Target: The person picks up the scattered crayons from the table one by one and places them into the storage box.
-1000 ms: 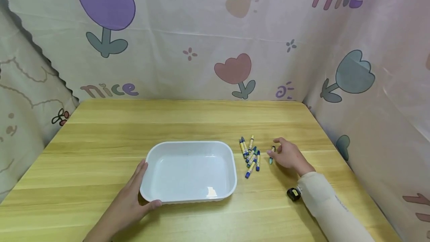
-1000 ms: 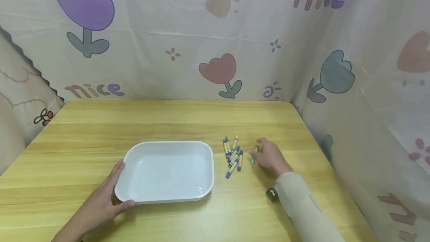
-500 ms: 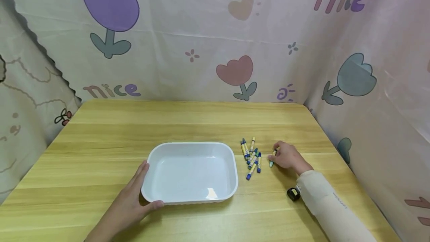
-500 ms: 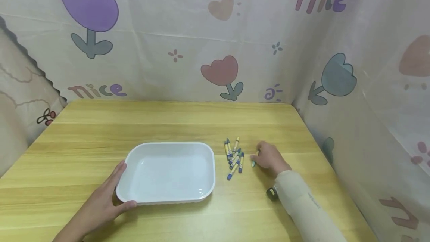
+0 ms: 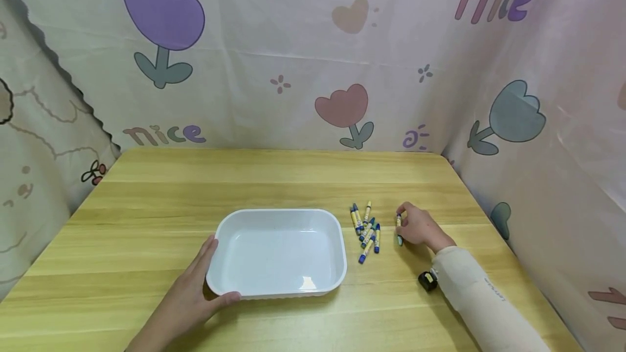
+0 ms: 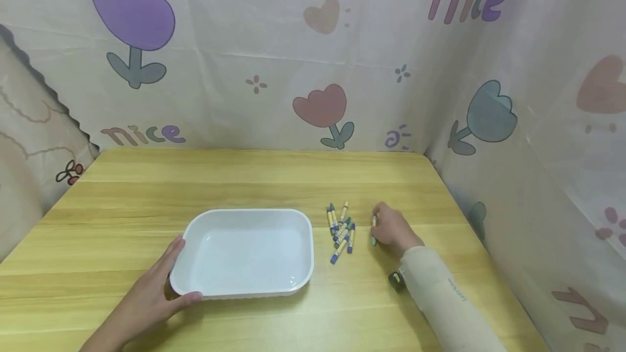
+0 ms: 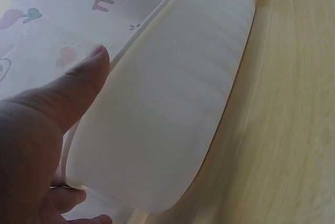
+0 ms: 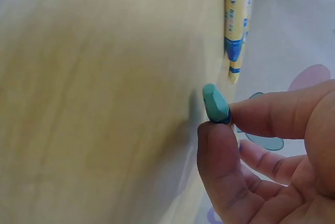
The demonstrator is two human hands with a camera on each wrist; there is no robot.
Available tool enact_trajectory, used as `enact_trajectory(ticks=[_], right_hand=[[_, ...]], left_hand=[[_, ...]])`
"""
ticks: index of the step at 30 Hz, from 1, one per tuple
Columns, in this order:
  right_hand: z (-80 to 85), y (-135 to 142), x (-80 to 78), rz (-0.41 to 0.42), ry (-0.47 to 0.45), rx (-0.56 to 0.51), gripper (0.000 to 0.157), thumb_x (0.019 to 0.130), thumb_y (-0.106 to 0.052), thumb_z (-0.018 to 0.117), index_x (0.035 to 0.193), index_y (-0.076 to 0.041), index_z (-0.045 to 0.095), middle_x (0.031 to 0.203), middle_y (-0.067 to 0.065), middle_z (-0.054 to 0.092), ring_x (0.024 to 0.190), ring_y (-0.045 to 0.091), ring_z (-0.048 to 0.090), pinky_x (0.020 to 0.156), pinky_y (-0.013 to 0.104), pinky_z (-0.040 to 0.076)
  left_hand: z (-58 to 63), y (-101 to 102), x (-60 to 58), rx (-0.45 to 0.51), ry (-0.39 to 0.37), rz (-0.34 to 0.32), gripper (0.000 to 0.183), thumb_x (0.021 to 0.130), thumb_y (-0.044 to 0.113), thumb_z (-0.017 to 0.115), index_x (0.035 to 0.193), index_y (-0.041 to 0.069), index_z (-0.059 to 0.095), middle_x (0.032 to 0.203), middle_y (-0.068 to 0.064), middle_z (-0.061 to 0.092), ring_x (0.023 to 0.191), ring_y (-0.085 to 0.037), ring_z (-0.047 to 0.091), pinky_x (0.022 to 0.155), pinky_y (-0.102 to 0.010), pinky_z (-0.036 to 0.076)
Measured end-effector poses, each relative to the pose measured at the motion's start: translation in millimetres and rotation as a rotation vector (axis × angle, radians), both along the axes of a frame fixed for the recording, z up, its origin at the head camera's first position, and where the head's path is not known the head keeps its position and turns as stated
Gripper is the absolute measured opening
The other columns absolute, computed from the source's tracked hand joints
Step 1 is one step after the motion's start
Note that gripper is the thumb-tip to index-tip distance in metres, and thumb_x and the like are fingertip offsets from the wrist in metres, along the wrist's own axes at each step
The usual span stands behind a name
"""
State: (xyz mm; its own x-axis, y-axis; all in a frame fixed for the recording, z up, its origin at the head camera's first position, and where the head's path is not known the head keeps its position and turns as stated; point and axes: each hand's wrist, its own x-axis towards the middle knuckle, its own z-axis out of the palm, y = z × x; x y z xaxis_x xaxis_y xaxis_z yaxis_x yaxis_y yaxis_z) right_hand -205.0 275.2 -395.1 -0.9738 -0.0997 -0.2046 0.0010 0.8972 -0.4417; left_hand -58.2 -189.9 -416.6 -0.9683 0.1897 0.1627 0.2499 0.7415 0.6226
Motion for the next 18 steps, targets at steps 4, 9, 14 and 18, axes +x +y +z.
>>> enact_trajectory(ticks=[4,9,14,18], right_hand=[[6.1,-0.7,1.0,0.021,0.016,-0.037,0.042,0.087,-0.004,0.065,0.124,0.005,0.047,0.087,0.011,0.059,0.067,0.02,0.054,0.057,0.031,0.046],[12.7,-2.6,0.5,0.03,0.032,-0.09,0.043,0.087,-0.002,0.062,0.127,0.005,0.046,0.09,0.013,0.06,0.065,0.02,0.054,0.055,0.032,0.046],[18.4,-6.6,0.0,0.037,0.042,-0.114,0.044,0.087,-0.002,0.06,0.129,0.004,0.046,0.093,0.013,0.059,0.065,0.02,0.054,0.055,0.032,0.046],[24.7,-11.6,-0.1,0.049,0.058,-0.119,0.045,0.086,-0.002,0.06,0.129,0.003,0.047,0.094,0.013,0.059,0.065,0.019,0.054,0.055,0.032,0.045]], left_hand=[[-0.3,0.2,-0.2,-0.001,-0.011,0.004,0.115,0.076,0.05,0.079,0.155,0.001,0.011,0.157,-0.024,0.017,0.133,-0.053,0.029,0.097,-0.069,0.032],[-0.5,0.3,-0.3,0.004,-0.011,0.014,0.114,0.076,0.05,0.079,0.155,0.003,0.012,0.158,-0.022,0.018,0.134,-0.052,0.029,0.098,-0.068,0.032],[-0.7,1.5,0.1,-0.001,-0.017,0.026,0.114,0.076,0.052,0.078,0.155,0.003,0.012,0.158,-0.022,0.018,0.134,-0.051,0.029,0.099,-0.068,0.032],[0.1,2.8,0.3,-0.003,-0.023,0.033,0.113,0.076,0.052,0.077,0.155,0.003,0.012,0.158,-0.022,0.017,0.135,-0.051,0.029,0.099,-0.068,0.031]])
